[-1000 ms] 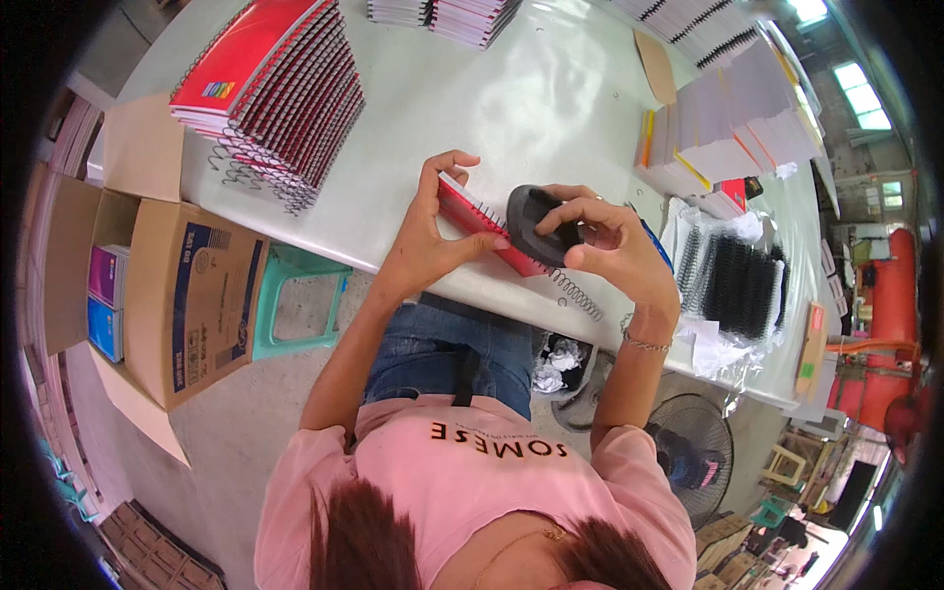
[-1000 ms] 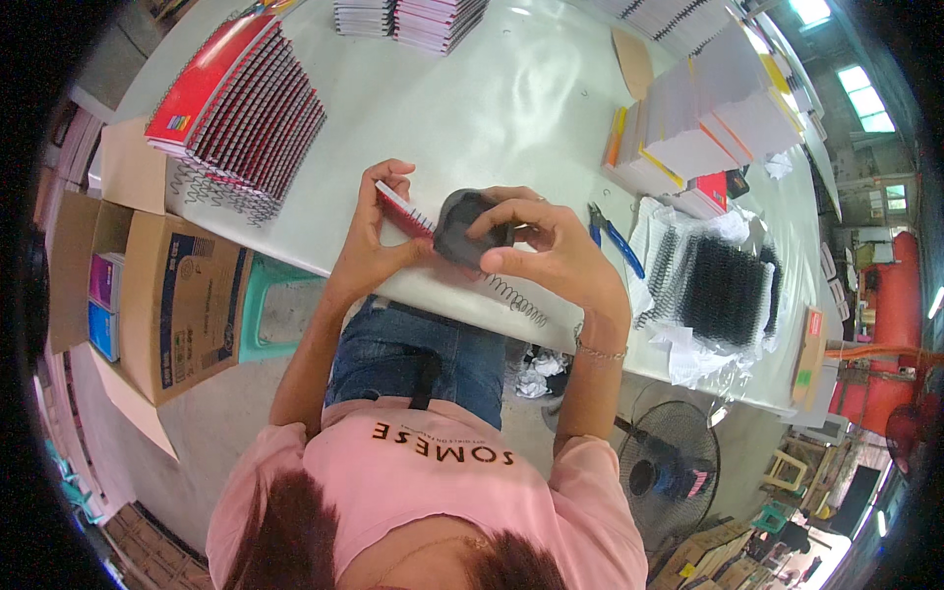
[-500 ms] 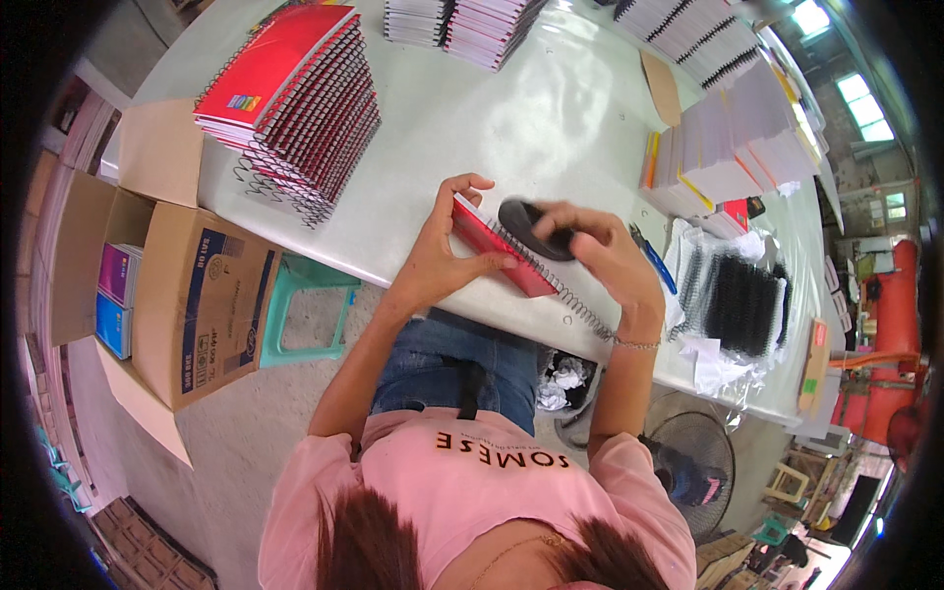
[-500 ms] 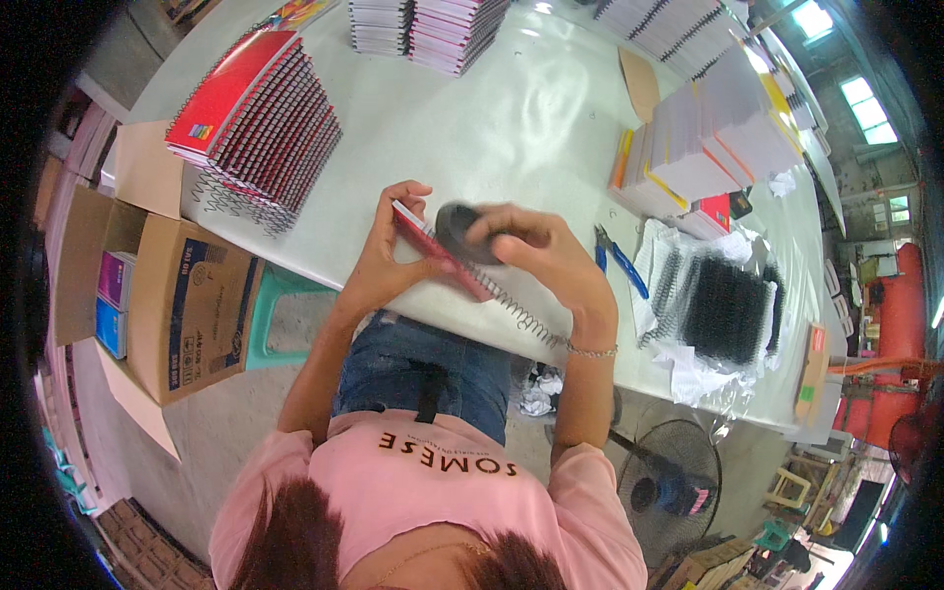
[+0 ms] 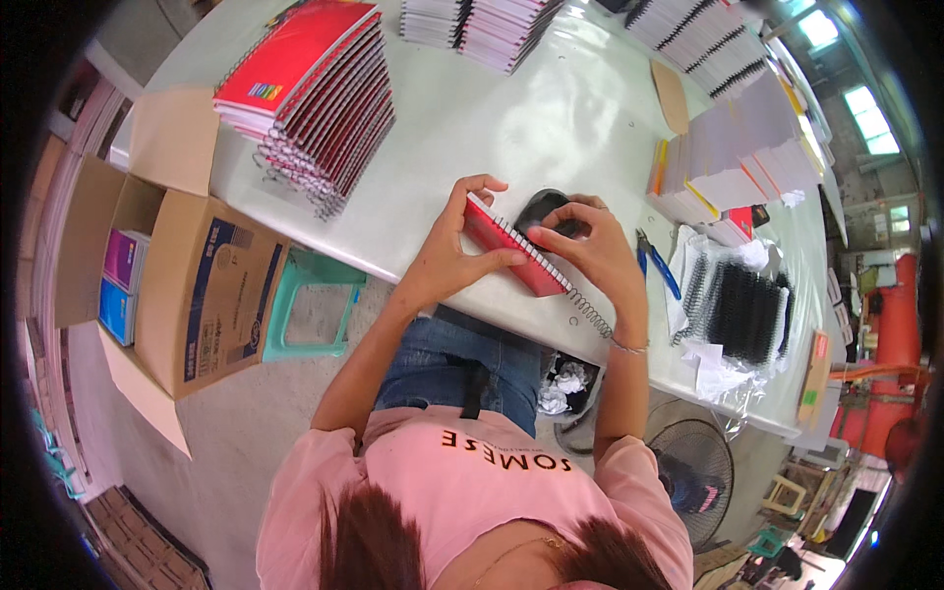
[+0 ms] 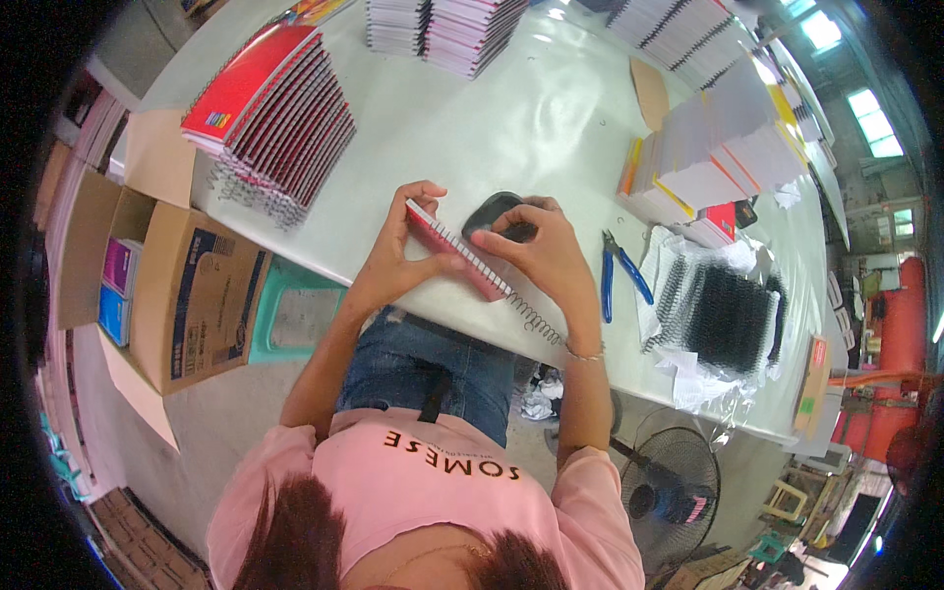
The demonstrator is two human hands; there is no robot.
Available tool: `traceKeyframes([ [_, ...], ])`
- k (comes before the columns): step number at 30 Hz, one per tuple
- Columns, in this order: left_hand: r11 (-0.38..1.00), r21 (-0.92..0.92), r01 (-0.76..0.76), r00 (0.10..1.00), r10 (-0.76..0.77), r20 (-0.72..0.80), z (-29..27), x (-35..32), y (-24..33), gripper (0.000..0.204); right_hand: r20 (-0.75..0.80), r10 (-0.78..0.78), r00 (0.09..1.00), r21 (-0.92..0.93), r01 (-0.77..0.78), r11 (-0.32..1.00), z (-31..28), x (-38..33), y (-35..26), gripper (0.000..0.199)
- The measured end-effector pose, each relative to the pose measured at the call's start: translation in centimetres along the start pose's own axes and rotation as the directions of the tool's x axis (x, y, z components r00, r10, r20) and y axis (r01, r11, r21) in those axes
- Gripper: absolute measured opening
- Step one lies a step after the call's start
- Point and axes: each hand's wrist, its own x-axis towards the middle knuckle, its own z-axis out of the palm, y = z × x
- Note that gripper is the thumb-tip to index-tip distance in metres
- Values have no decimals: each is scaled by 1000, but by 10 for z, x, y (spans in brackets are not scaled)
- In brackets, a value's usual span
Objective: The person assembles spiral-bound notebooks by inserting a metal coil into the punched holes of a red cover and pages, then uses pliers to secure the ends. The finished notebooks are stacked on the table.
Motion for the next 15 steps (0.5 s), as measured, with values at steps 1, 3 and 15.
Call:
traceKeyframes([
  [1, 1000, 8, -3, 1000, 3, -15, 0, 1, 0, 83, -31, 38, 999, -36, -39, 999, 5, 2, -3, 40],
  [3, 1000, -20, 0, 1000, -1, -3, -1, 4, 3, 79, -86, -12, 996, -144, 0, 990, 7, 2, 2, 42],
  [15, 935, -327, 135, 991, -122, 58, -5, 3, 0, 30, 72, 14, 997, 340, -38, 940, -5, 13, 23, 48],
])
